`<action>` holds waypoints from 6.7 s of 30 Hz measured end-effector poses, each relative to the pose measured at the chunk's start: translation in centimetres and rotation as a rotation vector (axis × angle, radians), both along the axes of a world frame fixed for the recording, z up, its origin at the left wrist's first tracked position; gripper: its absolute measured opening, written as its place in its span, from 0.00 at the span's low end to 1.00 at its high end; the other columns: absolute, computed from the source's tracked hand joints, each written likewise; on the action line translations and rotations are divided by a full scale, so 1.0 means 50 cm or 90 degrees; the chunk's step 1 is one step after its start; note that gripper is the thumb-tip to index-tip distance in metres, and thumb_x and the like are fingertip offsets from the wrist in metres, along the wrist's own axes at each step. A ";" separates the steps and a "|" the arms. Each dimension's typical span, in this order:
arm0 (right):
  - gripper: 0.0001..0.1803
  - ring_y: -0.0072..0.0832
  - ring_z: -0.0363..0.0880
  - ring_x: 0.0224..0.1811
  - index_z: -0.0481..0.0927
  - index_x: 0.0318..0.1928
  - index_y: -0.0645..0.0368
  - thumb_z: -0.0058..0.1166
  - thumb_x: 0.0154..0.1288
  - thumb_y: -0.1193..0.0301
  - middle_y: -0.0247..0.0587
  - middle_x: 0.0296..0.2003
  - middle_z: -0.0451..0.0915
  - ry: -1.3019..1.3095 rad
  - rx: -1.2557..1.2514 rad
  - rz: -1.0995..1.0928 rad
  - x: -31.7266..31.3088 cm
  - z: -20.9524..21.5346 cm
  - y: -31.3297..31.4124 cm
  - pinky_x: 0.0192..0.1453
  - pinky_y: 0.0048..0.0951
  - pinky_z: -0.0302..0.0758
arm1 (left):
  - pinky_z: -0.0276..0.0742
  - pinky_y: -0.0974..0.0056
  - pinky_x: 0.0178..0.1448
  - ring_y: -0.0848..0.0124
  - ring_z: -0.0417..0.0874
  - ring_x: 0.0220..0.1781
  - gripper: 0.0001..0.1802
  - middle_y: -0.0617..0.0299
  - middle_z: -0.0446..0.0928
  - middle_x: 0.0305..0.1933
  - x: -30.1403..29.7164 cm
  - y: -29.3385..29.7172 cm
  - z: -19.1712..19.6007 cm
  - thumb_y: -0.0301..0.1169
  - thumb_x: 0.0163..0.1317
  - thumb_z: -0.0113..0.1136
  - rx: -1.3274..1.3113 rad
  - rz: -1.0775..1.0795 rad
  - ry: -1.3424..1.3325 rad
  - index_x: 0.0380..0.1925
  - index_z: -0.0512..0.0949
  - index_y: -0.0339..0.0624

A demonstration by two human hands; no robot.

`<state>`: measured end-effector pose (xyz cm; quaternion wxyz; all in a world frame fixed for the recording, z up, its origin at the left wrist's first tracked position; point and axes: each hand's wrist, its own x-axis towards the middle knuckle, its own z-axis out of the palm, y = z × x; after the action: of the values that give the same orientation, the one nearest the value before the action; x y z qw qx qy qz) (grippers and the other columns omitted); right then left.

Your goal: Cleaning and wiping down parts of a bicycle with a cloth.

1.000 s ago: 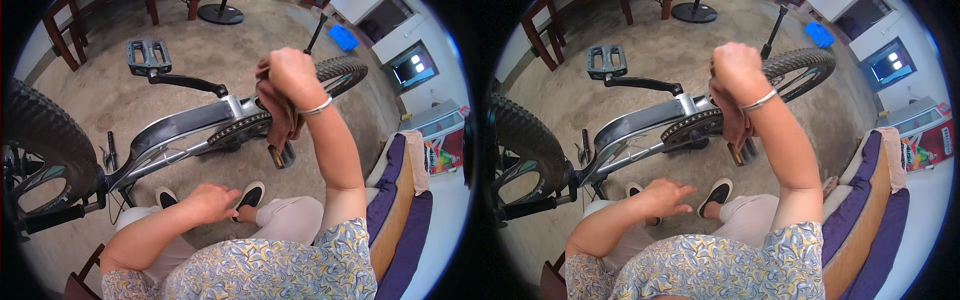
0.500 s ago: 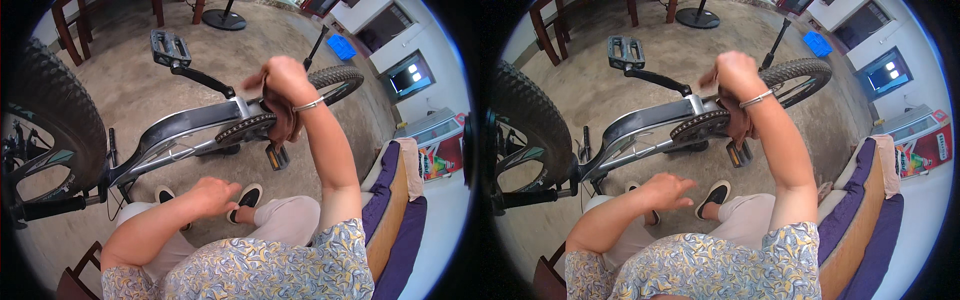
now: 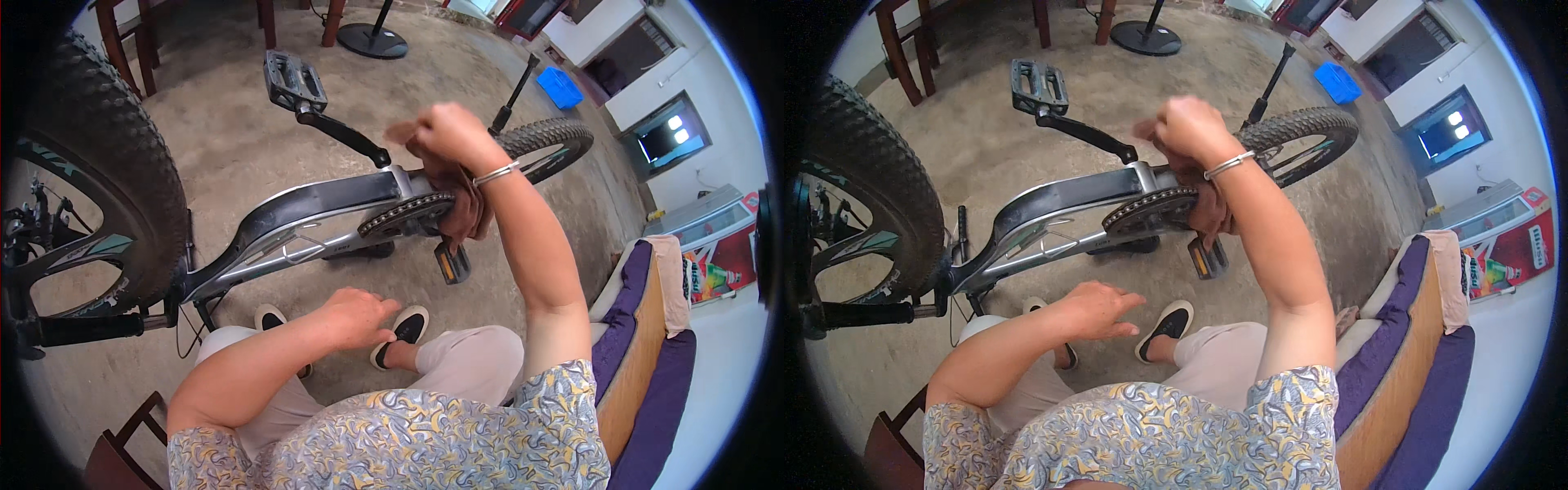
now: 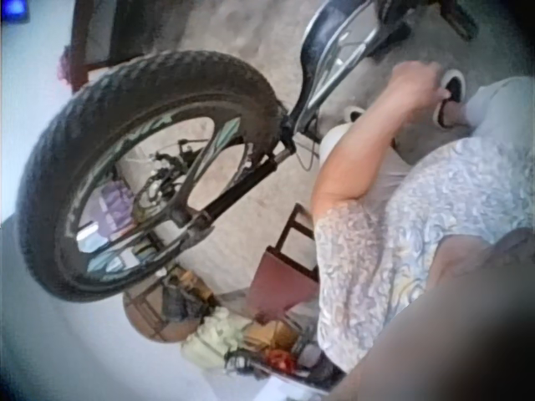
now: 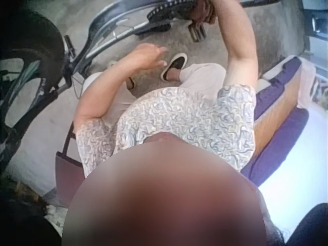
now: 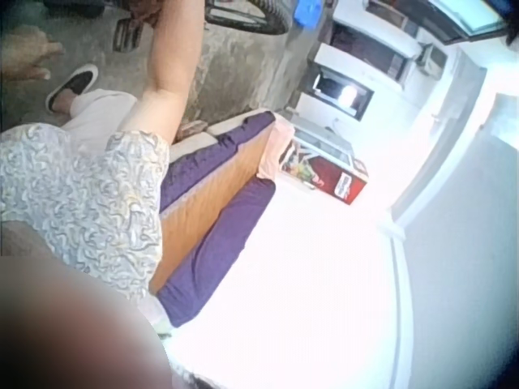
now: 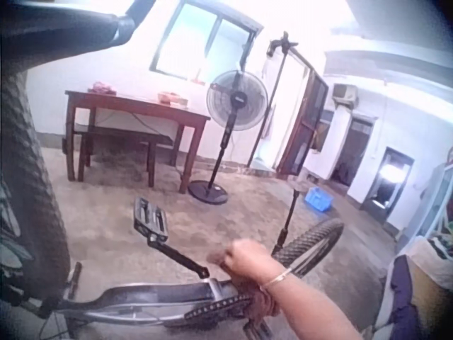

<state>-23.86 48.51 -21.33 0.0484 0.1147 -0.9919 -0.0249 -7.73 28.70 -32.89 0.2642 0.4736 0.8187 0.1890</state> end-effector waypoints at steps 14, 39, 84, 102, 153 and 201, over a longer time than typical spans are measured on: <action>0.13 0.44 0.77 0.40 0.80 0.39 0.58 0.49 0.52 0.77 0.46 0.34 0.80 0.062 -0.372 0.344 -0.035 -0.068 -0.103 0.48 0.34 0.73 | 0.73 0.52 0.51 0.54 0.78 0.49 0.29 0.51 0.78 0.46 -0.026 0.012 -0.012 0.48 0.57 0.57 0.054 0.043 -0.002 0.56 0.68 0.48; 0.12 0.48 0.77 0.41 0.81 0.37 0.58 0.51 0.52 0.72 0.54 0.34 0.78 0.392 -0.669 -0.326 0.181 -0.324 0.379 0.47 0.37 0.74 | 0.76 0.59 0.46 0.61 0.81 0.40 0.28 0.52 0.80 0.41 -0.022 0.087 0.010 0.39 0.56 0.62 0.017 0.129 -0.029 0.56 0.70 0.42; 0.21 0.50 0.75 0.48 0.75 0.43 0.60 0.58 0.50 0.62 0.56 0.44 0.77 0.021 -0.577 -0.234 0.183 -0.384 0.319 0.52 0.37 0.72 | 0.76 0.59 0.46 0.61 0.81 0.41 0.29 0.51 0.79 0.41 -0.021 0.101 -0.003 0.39 0.55 0.62 0.015 0.058 -0.003 0.56 0.69 0.41; 0.18 0.20 0.76 0.35 0.80 0.40 0.65 0.50 0.65 0.60 0.31 0.32 0.80 0.264 -1.039 -0.196 0.289 -0.154 0.304 0.41 0.24 0.72 | 0.75 0.57 0.49 0.57 0.81 0.44 0.29 0.51 0.79 0.44 -0.029 0.064 -0.003 0.44 0.56 0.61 -0.009 0.136 -0.003 0.57 0.69 0.48; 0.09 0.17 0.69 0.31 0.74 0.41 0.61 0.55 0.59 0.76 0.28 0.29 0.74 0.142 -0.936 0.425 0.309 -0.028 -0.460 0.38 0.21 0.69 | 0.76 0.63 0.44 0.67 0.81 0.37 0.12 0.61 0.79 0.30 0.210 -0.450 0.011 0.32 0.59 0.57 0.528 0.629 -0.012 0.39 0.77 0.36; 0.14 0.27 0.70 0.48 0.77 0.34 0.47 0.54 0.42 0.75 0.26 0.35 0.74 0.416 -0.272 0.543 0.285 -0.088 -0.601 0.51 0.39 0.58 | 0.55 0.57 0.63 0.64 0.69 0.59 0.29 0.52 0.71 0.56 0.114 -0.769 -0.141 0.51 0.60 0.55 0.967 1.297 -0.264 0.54 0.67 0.45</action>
<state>-9.63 18.44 -25.71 0.3802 0.4783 -0.7746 0.1633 -2.02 -9.77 -39.93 -0.2111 -0.3690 0.4410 0.7904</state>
